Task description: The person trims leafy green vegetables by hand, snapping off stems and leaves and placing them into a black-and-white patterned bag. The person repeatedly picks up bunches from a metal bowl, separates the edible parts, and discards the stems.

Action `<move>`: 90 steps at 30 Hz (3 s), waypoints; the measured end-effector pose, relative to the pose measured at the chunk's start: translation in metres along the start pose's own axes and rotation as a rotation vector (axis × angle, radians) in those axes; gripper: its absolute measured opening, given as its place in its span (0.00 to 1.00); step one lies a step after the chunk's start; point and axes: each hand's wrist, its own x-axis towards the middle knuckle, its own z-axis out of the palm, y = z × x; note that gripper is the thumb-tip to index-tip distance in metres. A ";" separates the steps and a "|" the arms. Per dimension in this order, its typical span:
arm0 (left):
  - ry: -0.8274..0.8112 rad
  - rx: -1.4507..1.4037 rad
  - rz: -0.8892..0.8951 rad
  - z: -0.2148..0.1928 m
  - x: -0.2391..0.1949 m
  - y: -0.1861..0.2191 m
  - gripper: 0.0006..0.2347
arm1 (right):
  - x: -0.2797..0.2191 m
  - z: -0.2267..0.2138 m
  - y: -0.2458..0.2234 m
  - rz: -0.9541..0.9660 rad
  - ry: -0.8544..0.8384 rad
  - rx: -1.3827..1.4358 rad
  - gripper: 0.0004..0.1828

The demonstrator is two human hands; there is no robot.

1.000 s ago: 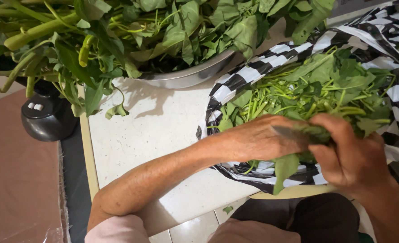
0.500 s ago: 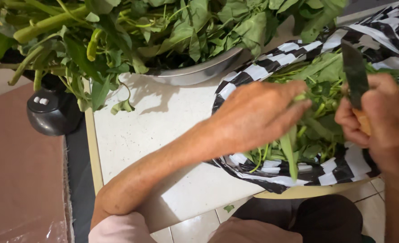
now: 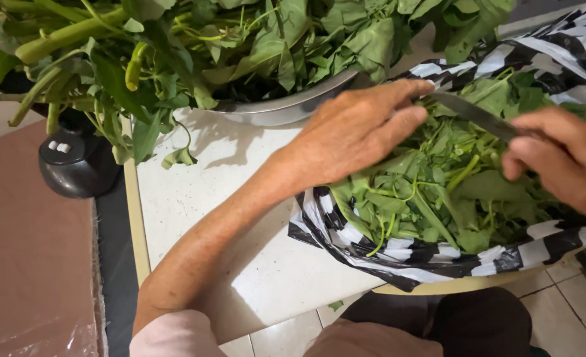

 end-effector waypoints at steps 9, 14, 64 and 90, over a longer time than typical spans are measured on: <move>0.085 0.305 0.127 0.012 0.008 0.011 0.05 | -0.081 0.070 -0.065 0.100 0.467 -0.391 0.14; -0.005 0.389 0.437 0.049 -0.019 0.020 0.16 | -0.089 0.091 -0.069 0.140 0.597 -0.691 0.11; -0.187 0.053 0.030 0.070 0.042 0.026 0.07 | -0.109 0.121 -0.061 0.188 1.044 0.441 0.19; -0.096 -1.095 -0.155 0.118 0.047 -0.030 0.09 | -0.054 0.116 -0.054 0.234 0.665 0.482 0.30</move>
